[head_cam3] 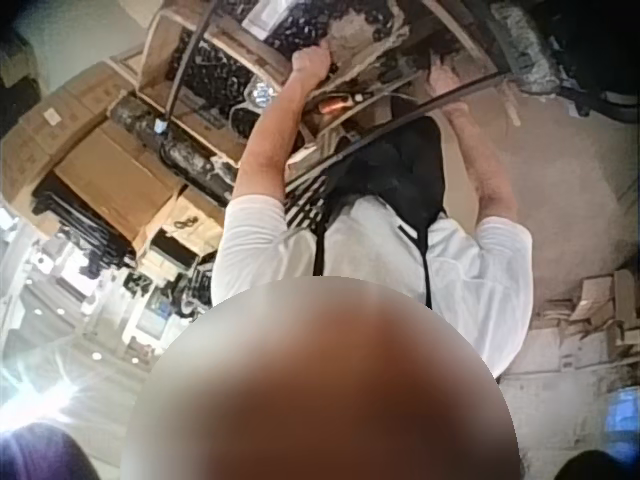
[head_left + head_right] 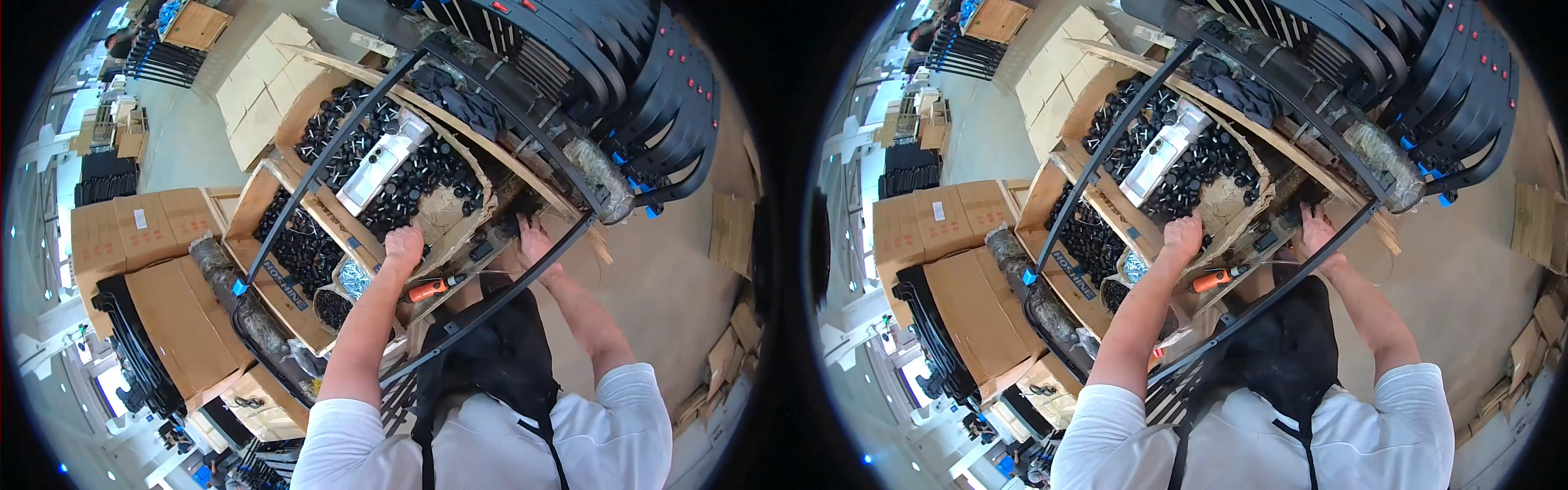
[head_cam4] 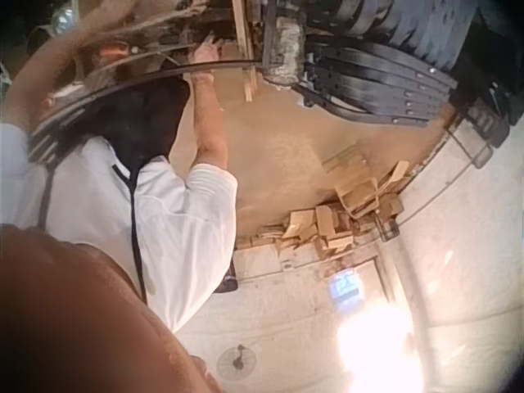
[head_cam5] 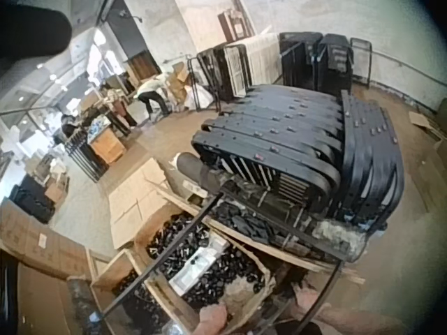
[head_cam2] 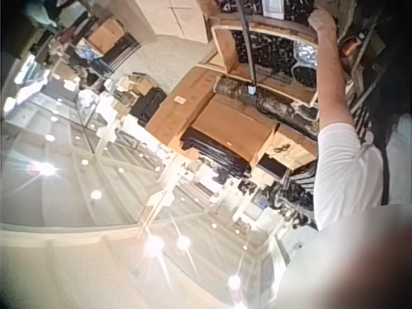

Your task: Assembling components, wiring, and shrouds onto metal lawn mower handle frames in a manufacturing facility.

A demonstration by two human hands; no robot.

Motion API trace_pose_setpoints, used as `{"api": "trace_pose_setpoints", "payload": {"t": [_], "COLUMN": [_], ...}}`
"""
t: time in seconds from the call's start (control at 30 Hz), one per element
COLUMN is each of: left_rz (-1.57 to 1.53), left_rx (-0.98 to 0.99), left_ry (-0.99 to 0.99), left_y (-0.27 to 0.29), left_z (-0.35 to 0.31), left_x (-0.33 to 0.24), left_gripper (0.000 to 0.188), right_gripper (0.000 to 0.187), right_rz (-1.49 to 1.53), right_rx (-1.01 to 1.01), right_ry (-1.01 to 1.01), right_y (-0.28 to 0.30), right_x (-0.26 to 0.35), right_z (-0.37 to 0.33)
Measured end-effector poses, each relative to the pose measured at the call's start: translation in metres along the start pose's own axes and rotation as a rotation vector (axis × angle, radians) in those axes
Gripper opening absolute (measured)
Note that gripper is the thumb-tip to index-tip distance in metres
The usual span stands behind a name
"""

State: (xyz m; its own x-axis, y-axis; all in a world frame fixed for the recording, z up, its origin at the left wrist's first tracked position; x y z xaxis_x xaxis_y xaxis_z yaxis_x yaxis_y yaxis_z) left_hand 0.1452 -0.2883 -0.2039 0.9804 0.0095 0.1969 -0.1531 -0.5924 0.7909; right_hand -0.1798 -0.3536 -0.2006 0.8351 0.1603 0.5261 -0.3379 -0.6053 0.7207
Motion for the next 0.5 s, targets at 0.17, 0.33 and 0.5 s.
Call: {"api": "trace_pose_setpoints", "payload": {"t": [0.17,0.33,0.5], "left_rz": [-0.031,-0.972,-1.436], "left_rx": [0.038,-0.139,-0.240], "left_ry": [-0.072,-0.018,-0.003], "left_y": [0.018,0.099,0.134], "left_z": [0.000,-0.026,-0.038], "left_x": [0.004,0.057,0.095], "left_gripper": [0.019,0.027,0.028], "right_gripper": [0.064,0.022,0.017], "right_rz": [-0.171,0.023,0.341], "right_rx": [0.038,0.748,0.337], "right_ry": [0.140,0.181,0.626], "right_y": [0.020,0.101,0.091], "right_x": [0.008,0.093,0.218], "right_z": [-0.021,-0.121,-0.030]}}
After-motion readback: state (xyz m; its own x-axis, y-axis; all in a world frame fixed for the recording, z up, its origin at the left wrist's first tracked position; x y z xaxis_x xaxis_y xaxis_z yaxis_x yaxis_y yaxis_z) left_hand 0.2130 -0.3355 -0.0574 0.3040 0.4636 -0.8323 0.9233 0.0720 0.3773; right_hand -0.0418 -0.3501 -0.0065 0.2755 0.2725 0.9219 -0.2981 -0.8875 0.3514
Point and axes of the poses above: each hand's wrist, its own z-axis towards the middle knuckle, its own y-axis out of the back of the hand, x = y × z, the point moved 5 cm from there along z, towards the middle knuckle, and after that the axes turned 6 degrees about z, right-handed, at the moved point
